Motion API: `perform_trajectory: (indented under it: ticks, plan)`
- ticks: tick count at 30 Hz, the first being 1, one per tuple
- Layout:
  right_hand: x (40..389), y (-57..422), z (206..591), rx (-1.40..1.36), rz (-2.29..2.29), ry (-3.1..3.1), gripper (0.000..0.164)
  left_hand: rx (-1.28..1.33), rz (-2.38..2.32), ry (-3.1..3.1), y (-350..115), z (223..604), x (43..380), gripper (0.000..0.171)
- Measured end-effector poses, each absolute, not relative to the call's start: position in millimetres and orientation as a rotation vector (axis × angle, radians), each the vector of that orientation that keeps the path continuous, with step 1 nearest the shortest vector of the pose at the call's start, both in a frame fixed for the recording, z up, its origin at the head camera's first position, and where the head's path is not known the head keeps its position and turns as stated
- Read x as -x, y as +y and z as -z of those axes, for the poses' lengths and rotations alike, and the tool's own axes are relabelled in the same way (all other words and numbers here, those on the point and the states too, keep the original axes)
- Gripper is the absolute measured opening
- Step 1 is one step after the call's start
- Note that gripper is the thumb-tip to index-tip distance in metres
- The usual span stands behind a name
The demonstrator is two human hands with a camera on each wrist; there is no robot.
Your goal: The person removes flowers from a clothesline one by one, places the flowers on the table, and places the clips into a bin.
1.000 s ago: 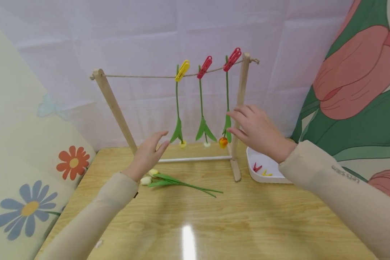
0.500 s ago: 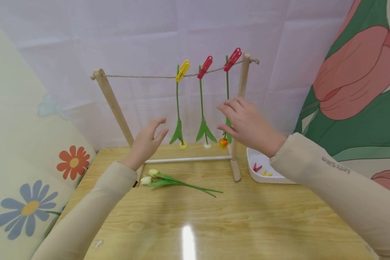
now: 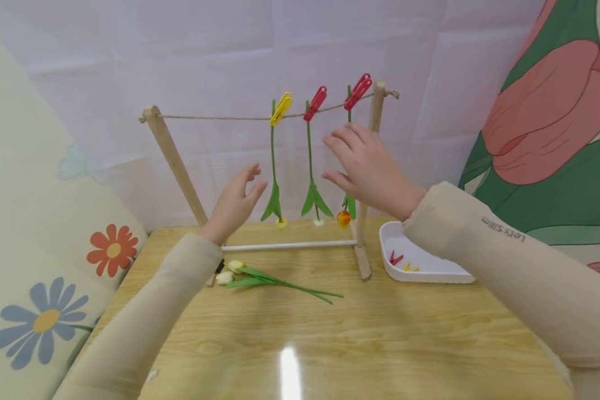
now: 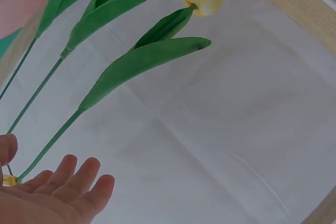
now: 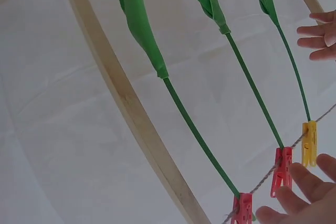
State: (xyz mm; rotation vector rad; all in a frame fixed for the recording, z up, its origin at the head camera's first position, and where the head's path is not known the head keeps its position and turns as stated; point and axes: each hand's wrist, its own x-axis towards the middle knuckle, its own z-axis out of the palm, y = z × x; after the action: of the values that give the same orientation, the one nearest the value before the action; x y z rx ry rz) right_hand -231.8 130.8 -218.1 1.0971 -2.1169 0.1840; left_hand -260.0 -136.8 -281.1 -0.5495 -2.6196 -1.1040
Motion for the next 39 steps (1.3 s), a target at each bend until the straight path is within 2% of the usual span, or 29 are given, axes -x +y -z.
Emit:
perform_trajectory:
  ticks: [17, 28, 33, 39]
  plan:
    - [248, 110, 181, -0.994, -0.157, -2.248, 0.062, 0.518, 1.223, -2.578, -119, 269, 273, 0.060]
    - [259, 94, 161, -0.947, -0.081, -2.246, 0.055, 0.528, 1.338, -2.515, -108, 266, 280, 0.058]
    - [263, 83, 145, -0.866, 0.014, -2.417, 0.058, 0.505, 1.465, -2.462, -102, 266, 282, 0.052]
    - [272, 68, 129, -0.831, 0.094, -2.604, 0.057, 0.499, 1.506, -2.425, -99, 266, 285, 0.037]
